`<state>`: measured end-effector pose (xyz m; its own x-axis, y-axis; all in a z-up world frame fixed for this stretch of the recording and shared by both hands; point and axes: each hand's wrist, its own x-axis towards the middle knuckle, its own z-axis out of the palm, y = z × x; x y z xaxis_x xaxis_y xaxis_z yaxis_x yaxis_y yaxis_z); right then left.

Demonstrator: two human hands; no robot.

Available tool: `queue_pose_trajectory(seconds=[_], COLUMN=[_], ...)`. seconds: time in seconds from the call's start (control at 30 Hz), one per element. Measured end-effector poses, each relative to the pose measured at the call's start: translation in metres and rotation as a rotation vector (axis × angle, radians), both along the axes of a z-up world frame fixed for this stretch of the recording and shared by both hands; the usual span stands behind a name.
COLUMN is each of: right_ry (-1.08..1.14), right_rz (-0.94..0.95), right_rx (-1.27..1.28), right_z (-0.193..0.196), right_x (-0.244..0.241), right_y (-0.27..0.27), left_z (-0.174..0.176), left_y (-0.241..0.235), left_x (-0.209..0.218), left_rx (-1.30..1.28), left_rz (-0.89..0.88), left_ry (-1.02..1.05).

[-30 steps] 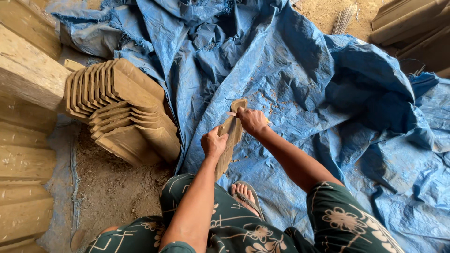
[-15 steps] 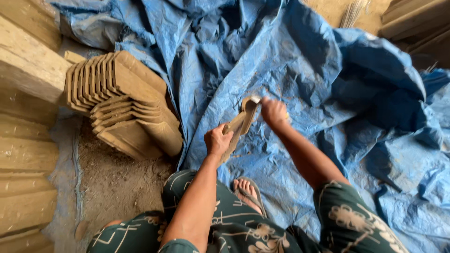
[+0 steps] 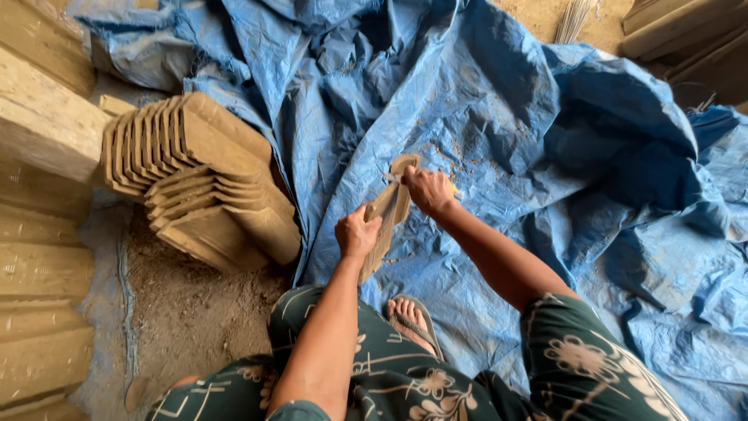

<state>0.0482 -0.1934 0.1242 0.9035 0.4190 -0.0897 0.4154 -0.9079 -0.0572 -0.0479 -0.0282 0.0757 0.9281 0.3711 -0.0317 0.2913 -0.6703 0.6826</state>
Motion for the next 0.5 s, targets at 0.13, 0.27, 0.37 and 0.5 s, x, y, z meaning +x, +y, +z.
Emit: queue_pose_trajectory(seconds=[0.13,0.27,0.37,0.5], right_ry=[-0.020,-0.033,-0.001,0.151], right_rz=[0.040,0.079,0.045,-0.226], right_rx=[-0.037,-0.022,0.123,0.588], right_z=[-0.004,0.008,0.013,-0.011], right_x=[0.014,0.012,0.002,0.013], right_y=[0.007,0.008,0.003,-0.008], left_z=[0.006,0.010,0.007,0.006], left_y=[0.001,0.000,0.005,0.006], left_x=[0.001,-0.001,-0.006,-0.007], left_rx=[0.002,-0.019,-0.035,-0.035], left_rz=[0.025,0.039,0.039,0.018], left_ry=[-0.009,0.011,0.036,0.041])
